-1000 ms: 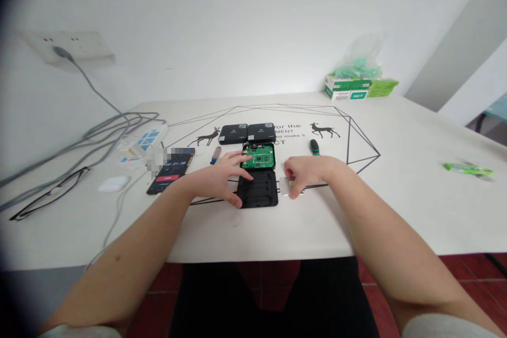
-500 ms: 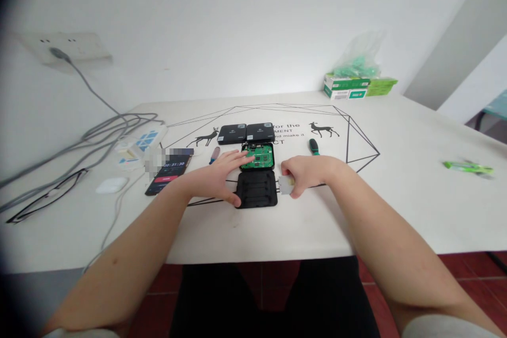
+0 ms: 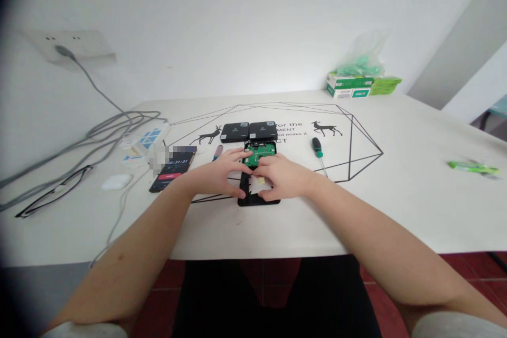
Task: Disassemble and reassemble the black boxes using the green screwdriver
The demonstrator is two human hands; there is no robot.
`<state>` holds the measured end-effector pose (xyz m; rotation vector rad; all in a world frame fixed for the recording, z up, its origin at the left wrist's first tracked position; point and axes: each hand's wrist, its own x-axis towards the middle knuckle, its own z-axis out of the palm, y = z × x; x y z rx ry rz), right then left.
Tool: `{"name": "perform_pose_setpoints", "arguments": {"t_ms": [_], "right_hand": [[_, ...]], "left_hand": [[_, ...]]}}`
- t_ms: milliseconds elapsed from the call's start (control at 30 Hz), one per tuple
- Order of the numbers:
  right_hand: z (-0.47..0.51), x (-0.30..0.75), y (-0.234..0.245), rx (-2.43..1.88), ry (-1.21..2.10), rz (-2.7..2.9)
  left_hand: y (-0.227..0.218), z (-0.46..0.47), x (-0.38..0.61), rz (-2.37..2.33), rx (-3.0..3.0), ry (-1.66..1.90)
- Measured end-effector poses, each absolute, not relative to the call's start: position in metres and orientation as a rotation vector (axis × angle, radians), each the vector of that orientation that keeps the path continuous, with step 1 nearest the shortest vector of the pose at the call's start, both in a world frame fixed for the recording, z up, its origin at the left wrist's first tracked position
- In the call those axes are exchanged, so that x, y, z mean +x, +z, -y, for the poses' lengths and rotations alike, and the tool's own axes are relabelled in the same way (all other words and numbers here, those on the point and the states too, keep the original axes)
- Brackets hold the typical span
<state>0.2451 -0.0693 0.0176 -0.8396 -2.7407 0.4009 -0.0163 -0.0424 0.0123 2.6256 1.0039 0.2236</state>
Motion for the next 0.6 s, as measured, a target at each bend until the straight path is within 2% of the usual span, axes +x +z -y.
{"name": "perform_pose_setpoints", "arguments": {"t_ms": [600], "right_hand": [[0.0682, 0.2397, 0.0107, -0.922, 0.546, 2.736]], "left_hand": [[0.0100, 0.0428, -0.0130, -0.970, 2.621, 0.261]]}}
